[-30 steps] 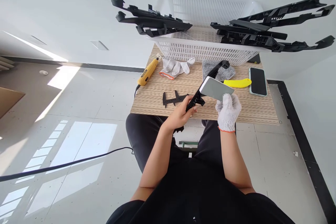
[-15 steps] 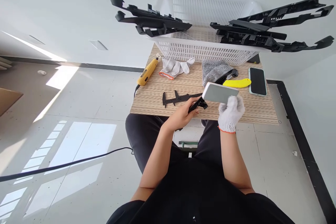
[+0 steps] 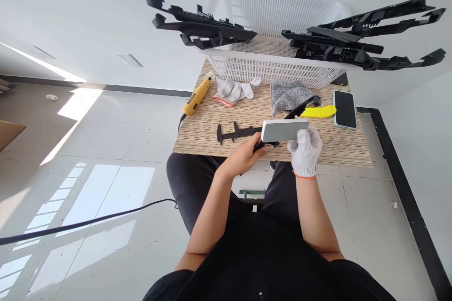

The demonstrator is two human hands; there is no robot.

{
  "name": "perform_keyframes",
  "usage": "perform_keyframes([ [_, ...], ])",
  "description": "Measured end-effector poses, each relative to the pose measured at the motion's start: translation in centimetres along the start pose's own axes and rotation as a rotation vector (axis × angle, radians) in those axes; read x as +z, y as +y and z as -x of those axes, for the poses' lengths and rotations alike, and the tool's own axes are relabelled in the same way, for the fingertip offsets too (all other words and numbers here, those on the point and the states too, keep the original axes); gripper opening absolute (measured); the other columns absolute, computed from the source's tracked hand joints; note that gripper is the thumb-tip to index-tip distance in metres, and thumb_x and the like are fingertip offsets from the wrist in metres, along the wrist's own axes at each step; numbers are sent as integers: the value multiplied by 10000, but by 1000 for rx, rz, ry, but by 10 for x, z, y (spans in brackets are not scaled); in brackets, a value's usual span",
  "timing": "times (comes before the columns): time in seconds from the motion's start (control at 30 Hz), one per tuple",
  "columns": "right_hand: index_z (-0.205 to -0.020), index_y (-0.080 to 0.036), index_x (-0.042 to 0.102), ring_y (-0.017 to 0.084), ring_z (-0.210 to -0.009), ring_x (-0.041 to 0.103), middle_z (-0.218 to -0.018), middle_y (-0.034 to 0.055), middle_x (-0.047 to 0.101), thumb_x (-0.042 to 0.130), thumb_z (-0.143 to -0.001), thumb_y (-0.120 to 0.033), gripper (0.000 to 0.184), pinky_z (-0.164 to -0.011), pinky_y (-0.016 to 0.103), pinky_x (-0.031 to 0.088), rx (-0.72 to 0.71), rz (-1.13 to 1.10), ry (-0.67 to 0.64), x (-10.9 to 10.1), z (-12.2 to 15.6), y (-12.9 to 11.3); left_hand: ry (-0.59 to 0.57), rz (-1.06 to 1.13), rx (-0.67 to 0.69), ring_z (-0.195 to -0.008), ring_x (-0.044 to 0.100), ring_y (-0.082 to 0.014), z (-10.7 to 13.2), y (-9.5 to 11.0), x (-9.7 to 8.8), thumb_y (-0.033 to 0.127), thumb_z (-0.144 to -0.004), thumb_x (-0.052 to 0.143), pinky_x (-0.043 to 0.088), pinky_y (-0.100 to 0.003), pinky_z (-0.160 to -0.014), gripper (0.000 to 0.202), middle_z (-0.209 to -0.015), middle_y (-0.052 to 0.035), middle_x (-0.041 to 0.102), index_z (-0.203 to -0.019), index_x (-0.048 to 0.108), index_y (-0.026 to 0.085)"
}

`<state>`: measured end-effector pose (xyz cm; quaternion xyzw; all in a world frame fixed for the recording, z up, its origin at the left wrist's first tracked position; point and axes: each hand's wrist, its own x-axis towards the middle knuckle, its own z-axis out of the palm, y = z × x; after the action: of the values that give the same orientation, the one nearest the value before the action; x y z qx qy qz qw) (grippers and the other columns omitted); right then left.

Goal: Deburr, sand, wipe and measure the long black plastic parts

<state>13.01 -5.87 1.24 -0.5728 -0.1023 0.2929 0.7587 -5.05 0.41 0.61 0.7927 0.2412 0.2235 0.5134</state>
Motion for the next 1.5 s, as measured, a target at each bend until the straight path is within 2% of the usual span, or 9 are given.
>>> perform_keyframes([
  [0.13,-768,-247,465,68,-447,436,-631,-67,510,618,-787,-401,218,-389,196,343,-65,-15,104,2,4,0,7,39,4,-950,670,-200,0,-4,0,291,-1008,486,524,-323,-883,406,-1094,-87,684,-1404,454,209],
  [0.3,-819,-233,561,76,-429,460,-608,-64,540,715,-746,-430,260,-384,211,381,-32,159,-185,2,7,4,24,17,18,-893,648,-200,0,-6,-2,269,-992,497,526,-318,-823,325,-1006,-79,677,-1308,513,196],
  [0.6,-893,-264,513,64,-374,300,-557,-96,360,538,-883,-545,282,-306,171,212,-64,-68,232,5,-2,-2,233,358,-78,-692,501,-105,0,-13,0,438,-981,557,452,-238,-644,326,-837,0,549,-1196,513,197],
  [0.73,-1350,-354,503,50,-507,530,-1043,-1,666,651,-841,-397,532,-372,154,350,-101,-30,-19,1,1,-4,308,408,-92,-656,436,-91,-1,-13,3,441,-976,563,406,-235,-597,285,-810,15,496,-1111,541,191],
  [0.87,-1539,-496,297,118,-930,683,-1608,38,354,724,-787,-338,879,-609,218,569,-156,53,-183,-6,-3,3,306,431,-109,-646,416,-92,-2,-11,3,461,-956,588,395,-242,-594,285,-780,24,468,-1037,548,191],
  [1.0,-1259,-314,684,191,-1190,618,-1570,64,437,713,-811,-383,454,-818,298,601,-167,13,-257,-12,-9,12,352,527,-121,-627,399,-81,-3,-12,5,498,-939,600,380,-236,-574,323,-819,15,479,-1034,573,191],
  [1.1,-1114,-243,738,188,-1091,674,-1320,87,658,681,-846,-393,312,-801,303,597,-128,51,-323,-14,-6,12,405,653,-117,-608,380,-77,-5,-10,6,522,-918,602,377,-227,-541,367,-847,1,476,-1073,611,189],
  [1.37,-1087,-253,758,170,-883,675,-1027,37,730,677,-878,-384,260,-780,309,565,-127,490,-842,-33,18,-7,767,1038,171,-631,477,-87,18,44,-35,465,-836,709,476,-212,-591,302,-780,13,461,-934,630,191],
  [1.5,-1262,-292,680,207,-973,672,-1168,39,694,838,-733,-369,558,-822,351,584,-35,462,-961,-40,21,-7,970,1102,311,-665,514,-90,34,66,-61,441,-894,666,490,-206,-633,268,-783,17,489,-858,548,203],
])
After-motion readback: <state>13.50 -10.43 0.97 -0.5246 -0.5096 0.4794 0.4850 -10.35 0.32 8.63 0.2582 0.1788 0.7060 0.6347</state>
